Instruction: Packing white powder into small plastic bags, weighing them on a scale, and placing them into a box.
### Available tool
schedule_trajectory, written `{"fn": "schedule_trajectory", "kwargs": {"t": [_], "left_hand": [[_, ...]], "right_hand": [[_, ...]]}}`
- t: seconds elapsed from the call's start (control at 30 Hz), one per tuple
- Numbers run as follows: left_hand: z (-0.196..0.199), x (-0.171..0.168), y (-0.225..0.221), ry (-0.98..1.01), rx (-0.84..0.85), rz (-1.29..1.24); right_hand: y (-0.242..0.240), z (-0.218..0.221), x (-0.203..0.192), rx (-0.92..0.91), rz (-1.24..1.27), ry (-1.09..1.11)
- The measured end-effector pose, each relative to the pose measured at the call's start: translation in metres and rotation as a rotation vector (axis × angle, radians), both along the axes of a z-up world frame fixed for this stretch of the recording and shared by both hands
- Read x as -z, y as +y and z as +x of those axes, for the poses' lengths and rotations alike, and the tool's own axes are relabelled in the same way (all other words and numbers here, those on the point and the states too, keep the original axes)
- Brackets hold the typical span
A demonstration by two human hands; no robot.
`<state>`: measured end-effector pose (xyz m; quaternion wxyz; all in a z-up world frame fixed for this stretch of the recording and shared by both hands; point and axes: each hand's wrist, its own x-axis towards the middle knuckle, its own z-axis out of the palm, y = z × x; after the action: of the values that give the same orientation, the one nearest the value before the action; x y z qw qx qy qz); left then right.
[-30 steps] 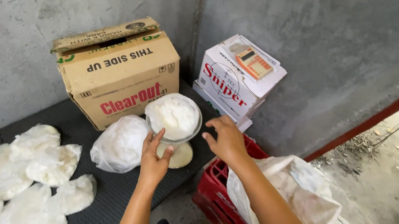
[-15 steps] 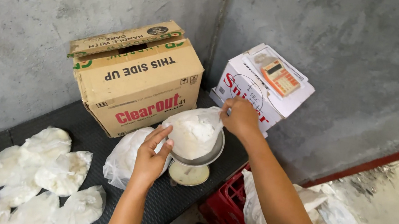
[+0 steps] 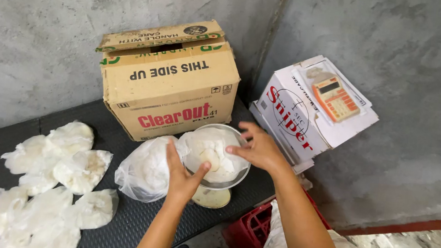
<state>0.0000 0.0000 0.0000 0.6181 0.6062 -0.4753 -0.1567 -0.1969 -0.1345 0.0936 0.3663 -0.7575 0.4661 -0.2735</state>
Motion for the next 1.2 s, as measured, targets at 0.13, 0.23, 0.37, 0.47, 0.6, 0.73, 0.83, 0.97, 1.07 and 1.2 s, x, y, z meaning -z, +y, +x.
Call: {"fn": "schedule_trajectory", "kwargs": {"t": [0.13, 0.23, 0.37, 0.47, 0.6, 0.73, 0.83, 0.97, 1.07, 1.2], "left_hand": [[0.007, 0.014, -0.015, -0.017, 0.012, 0.137], [0.005, -0.033, -0.004, 0.486, 0.114, 0.137], [0.005, -0.068, 0.012, 0.348, 0.169, 0.114], [0.005, -0.06, 0.016, 0.203, 0.159, 0.119], [0.006, -0.063, 0.021, 0.068, 0.134, 0.115], [0.003, -0.076, 0.028, 0.026, 0.128, 0.143], [0.0, -0.07, 0.026, -0.09, 0.165, 0.046], [-0.006, -0.059, 0.024, -0.049, 0.246, -0.056], [-0.013, -0.059, 0.021, 0.246, 0.35, 0.044], [-0.021, -0.033, 0.008, 0.406, 0.354, 0.087]], "right_hand": [[0.016, -0.008, -0.021, -0.105, 0.132, 0.201], [0.028, -0.019, -0.039, -0.172, 0.057, 0.391], [0.043, -0.029, -0.066, -0.206, -0.11, 0.393], [0.049, -0.03, -0.068, -0.129, -0.137, 0.258], [0.044, -0.021, -0.042, 0.023, -0.152, 0.016], [0.074, -0.004, -0.045, 0.079, -0.254, -0.006], [0.077, -0.008, -0.025, 0.084, -0.346, 0.148], [0.078, -0.018, -0.043, 0.038, -0.255, 0.231], [0.071, -0.018, -0.043, -0.048, -0.221, 0.135], [0.052, -0.009, 0.004, -0.366, -0.104, -0.442]]}}
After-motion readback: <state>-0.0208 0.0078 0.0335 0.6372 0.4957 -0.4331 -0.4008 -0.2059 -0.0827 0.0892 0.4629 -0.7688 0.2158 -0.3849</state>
